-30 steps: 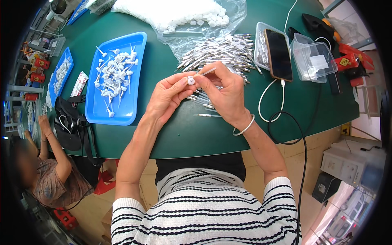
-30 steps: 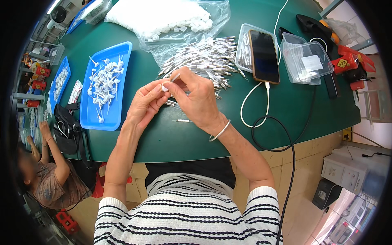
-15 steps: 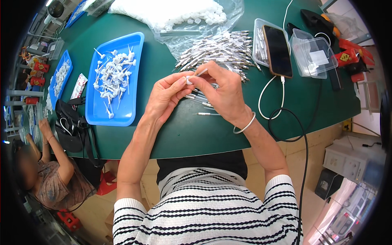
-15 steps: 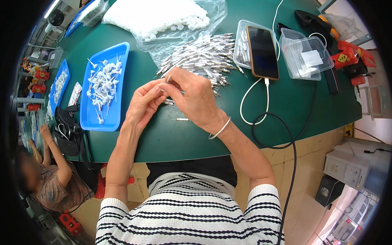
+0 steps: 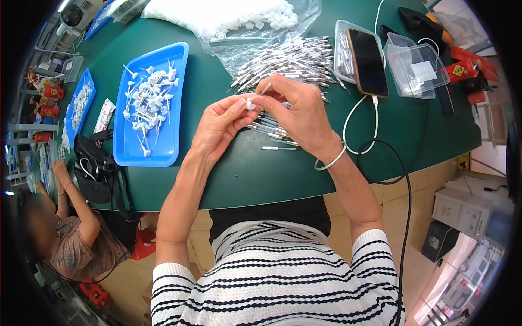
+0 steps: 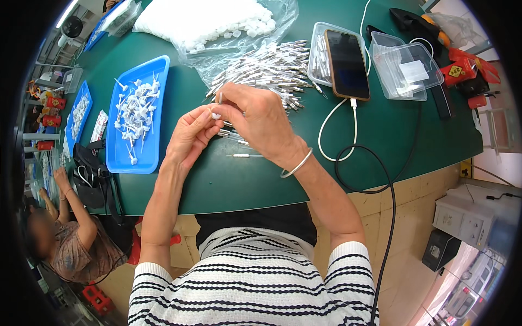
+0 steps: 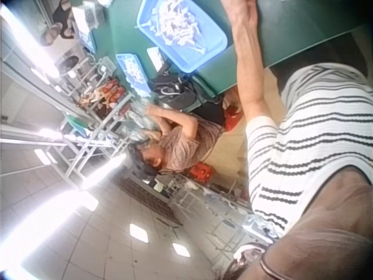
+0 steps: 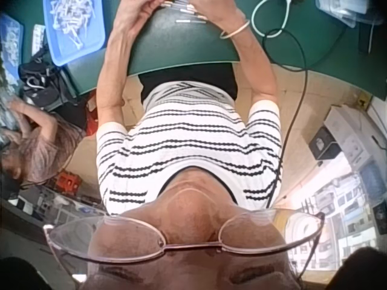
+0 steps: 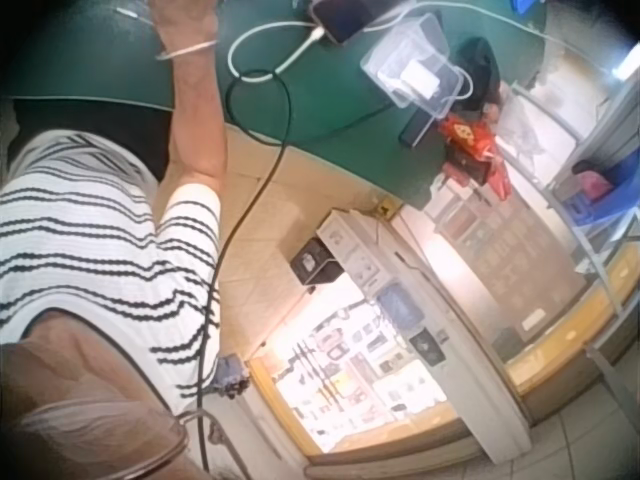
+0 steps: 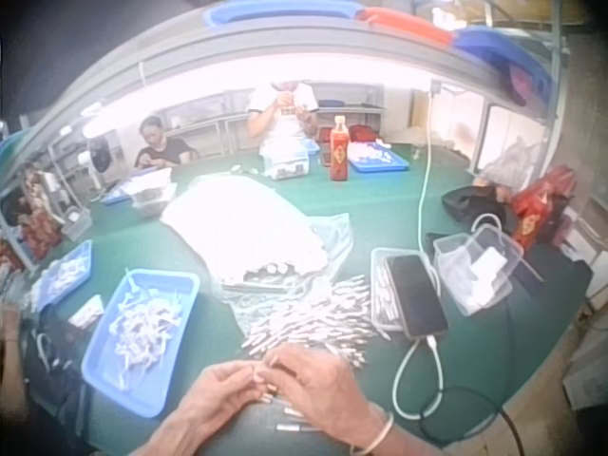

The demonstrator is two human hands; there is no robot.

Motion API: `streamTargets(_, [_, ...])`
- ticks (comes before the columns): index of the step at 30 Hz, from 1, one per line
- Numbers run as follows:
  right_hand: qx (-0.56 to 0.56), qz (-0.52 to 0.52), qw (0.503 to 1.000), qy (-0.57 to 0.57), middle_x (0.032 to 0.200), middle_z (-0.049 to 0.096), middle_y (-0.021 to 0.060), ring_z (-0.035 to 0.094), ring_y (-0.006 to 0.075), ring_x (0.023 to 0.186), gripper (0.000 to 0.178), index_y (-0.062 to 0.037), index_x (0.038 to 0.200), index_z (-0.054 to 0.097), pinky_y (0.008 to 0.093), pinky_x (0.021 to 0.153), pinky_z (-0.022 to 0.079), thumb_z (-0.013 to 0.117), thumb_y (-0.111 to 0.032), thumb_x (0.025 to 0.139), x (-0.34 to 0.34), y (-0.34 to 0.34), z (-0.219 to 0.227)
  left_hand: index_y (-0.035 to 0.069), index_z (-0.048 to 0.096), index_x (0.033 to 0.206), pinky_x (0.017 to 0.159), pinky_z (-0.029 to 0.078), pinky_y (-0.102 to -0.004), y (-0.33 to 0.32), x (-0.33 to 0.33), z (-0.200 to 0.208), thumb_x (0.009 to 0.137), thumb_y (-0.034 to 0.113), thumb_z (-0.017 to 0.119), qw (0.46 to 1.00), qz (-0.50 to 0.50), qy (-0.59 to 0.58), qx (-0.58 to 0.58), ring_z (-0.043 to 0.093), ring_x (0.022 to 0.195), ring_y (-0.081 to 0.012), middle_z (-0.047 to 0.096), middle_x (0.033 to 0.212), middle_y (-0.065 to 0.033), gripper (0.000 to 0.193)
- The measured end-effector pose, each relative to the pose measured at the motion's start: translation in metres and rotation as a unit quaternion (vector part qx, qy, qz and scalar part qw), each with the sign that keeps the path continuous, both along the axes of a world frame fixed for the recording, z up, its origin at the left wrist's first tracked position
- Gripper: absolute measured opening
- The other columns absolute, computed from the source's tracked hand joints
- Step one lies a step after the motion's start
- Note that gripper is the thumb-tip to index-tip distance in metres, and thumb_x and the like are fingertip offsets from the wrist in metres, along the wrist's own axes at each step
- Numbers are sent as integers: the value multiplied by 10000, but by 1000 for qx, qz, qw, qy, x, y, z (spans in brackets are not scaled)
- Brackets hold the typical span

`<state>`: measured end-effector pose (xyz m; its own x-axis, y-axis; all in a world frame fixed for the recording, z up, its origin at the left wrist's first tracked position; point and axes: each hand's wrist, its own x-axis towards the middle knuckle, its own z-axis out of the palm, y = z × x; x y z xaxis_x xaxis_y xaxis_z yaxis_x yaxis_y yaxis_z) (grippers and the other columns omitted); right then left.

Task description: The person repeatedly picks up a small white plastic cap and a metal rod from a table, inserts the cap onto the rod, and places the assembled unit into a blue tray. The process is repeated continuously throughout the clip.

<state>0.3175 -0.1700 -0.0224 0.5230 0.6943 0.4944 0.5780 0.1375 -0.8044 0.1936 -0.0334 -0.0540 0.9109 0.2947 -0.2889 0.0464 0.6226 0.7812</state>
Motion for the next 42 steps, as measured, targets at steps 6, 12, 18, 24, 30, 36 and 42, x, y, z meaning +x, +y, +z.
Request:
streamTargets(6, [-15, 8, 1000, 6, 656, 612, 95, 592, 226, 553, 120, -32, 790, 595, 307, 523, 455, 692, -101, 795, 1, -2, 3, -37, 607, 1122, 789, 557, -205, 0, 1, 0, 918, 147, 607, 1000, 6, 5, 0, 664, 837, -114, 673, 949, -77, 274])
streamTargets(12, [-13, -3, 1000, 9, 662, 622, 98, 609, 224, 565, 130, -32, 786, 588, 302, 527, 464, 694, -105, 797, -2, -2, 1, -39, 599, 1132, 792, 560, -205, 0, 1, -2, 915, 129, 609, 1000, 11, 5, 2, 667, 833, -115, 673, 946, -77, 275])
streamTargets(18, [-18, -4, 1000, 24, 651, 626, 99, 617, 214, 563, 141, -28, 787, 587, 299, 520, 465, 705, -105, 791, -2, -1, -2, -37, 613, 1121, 771, 564, -200, 0, 1, -1, 915, 118, 606, 1000, 14, 1, -7, 667, 831, -116, 673, 943, -87, 258])
streamTargets(24, [-6, -2, 996, 88, 650, 644, 108, 641, 187, 572, 170, -13, 779, 583, 287, 523, 476, 715, -117, 798, -1, 1, -9, -23, 606, 1126, 795, 557, -195, -1, 2, 0, 912, 129, 613, 1000, 12, 3, 4, 659, 840, -100, 666, 936, -56, 262])
streamTargets(30, [-1, -6, 994, 106, 658, 651, 105, 645, 176, 579, 172, -8, 777, 588, 278, 530, 481, 717, -119, 803, -2, 3, -13, -16, 611, 1116, 800, 556, -197, -1, 1, 1, 912, 130, 613, 1000, 11, 1, -5, 659, 849, -100, 664, 946, -53, 251])
streamTargets(36, [10, 3, 987, 158, 665, 642, 79, 597, 119, 599, 154, -4, 764, 592, 259, 542, 465, 711, -93, 802, -3, 4, -10, -18, 610, 1114, 800, 556, -201, -2, 1, 1, 912, 122, 611, 1000, 14, 4, -12, 660, 857, -106, 664, 953, -58, 246])
streamTargets(42, [-7, -2, 989, 151, 668, 630, 77, 583, 127, 611, 161, 4, 760, 587, 267, 570, 462, 710, -91, 800, -4, 5, -12, -19, 613, 1110, 804, 557, -205, -2, 1, -1, 907, 114, 616, 1000, 18, -3, -18, 661, 860, -109, 666, 962, -63, 242])
